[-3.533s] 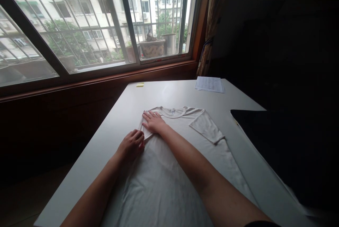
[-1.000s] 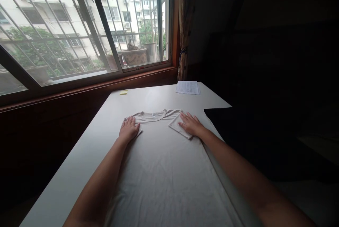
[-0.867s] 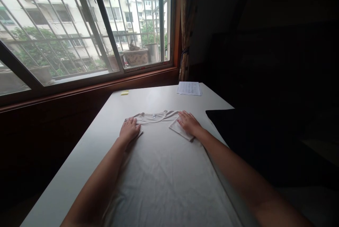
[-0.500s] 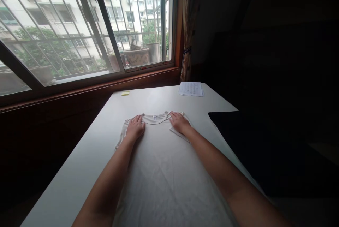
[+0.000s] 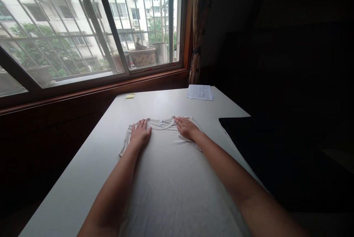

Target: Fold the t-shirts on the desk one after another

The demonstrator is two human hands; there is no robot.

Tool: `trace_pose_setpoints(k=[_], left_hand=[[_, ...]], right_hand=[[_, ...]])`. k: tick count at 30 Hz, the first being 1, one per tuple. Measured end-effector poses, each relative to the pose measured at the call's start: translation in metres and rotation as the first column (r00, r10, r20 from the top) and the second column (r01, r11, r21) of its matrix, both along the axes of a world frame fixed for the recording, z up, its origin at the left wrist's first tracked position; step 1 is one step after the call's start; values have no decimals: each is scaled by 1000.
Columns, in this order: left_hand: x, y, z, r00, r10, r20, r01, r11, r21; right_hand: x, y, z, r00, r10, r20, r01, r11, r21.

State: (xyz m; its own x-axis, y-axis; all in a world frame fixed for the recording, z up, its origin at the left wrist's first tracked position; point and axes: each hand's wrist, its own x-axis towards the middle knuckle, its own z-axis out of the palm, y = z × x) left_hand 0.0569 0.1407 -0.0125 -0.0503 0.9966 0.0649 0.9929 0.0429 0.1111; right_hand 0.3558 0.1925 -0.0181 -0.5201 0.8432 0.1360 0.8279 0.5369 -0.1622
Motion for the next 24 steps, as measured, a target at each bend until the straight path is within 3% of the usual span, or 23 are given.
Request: trace_pose_setpoints(k=[24], left_hand=[[-1,0,3,1000,-1,15,1,1000,-24]], right_hand=[[-2,15,6,997,-23,71,35,985,-170]])
